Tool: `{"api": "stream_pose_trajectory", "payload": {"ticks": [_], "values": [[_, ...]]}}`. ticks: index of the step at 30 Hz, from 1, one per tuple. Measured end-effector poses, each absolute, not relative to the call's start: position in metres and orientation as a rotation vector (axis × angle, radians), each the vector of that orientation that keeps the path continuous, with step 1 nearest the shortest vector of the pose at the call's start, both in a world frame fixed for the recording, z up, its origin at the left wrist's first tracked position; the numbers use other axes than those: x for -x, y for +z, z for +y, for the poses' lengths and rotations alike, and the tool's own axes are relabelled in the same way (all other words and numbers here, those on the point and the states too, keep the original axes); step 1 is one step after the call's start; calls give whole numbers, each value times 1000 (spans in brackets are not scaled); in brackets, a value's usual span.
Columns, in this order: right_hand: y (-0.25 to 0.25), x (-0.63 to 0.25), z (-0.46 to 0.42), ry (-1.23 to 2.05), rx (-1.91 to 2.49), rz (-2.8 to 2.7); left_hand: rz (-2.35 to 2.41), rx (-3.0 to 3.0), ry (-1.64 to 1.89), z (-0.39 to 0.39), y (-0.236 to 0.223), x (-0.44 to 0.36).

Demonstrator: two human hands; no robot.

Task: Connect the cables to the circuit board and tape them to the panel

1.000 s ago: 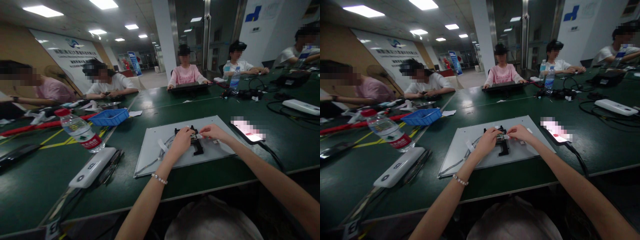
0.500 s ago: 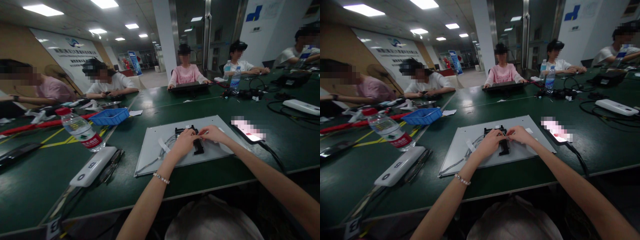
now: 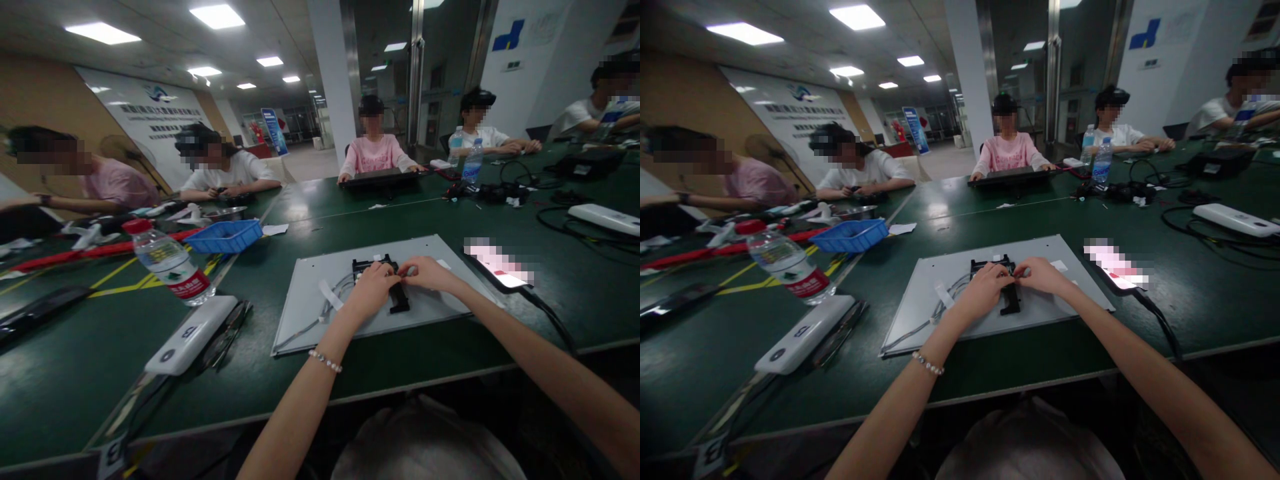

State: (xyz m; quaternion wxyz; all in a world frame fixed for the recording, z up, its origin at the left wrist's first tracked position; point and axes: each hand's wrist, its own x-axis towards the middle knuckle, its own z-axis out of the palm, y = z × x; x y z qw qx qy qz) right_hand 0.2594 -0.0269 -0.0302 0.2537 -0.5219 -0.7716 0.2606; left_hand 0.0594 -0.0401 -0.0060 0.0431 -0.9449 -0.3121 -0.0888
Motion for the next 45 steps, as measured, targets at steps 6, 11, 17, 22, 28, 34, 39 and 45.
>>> {"api": "stream_pose_trajectory", "payload": {"ticks": [6, 11, 17, 22, 28, 34, 39, 45], "values": [[-29, -259, -27, 721, 1426, -2092, -963, 2878, -270, -42, -6, -59], [-32, -260, -26, 687, 1416, -2085, -952, 2862, -283, -42, -9, -59], [-36, -260, -24, 650, 1420, -2100, -950, 2857, -294, -42, -11, -58], [-39, -260, -22, 604, 1388, -2109, -953, 2853, -288, -43, -11, -58], [-42, -260, -21, 591, 1355, -2121, -961, 2849, -264, -43, -11, -59], [-44, -260, -20, 574, 1351, -2111, -974, 2855, -270, -43, -10, -60], [-43, -260, -20, 589, 1368, -2123, -968, 2839, -294, -43, -12, -59], [-43, -260, -21, 569, 1354, -2135, -959, 2826, -284, -44, -12, -59]]}}
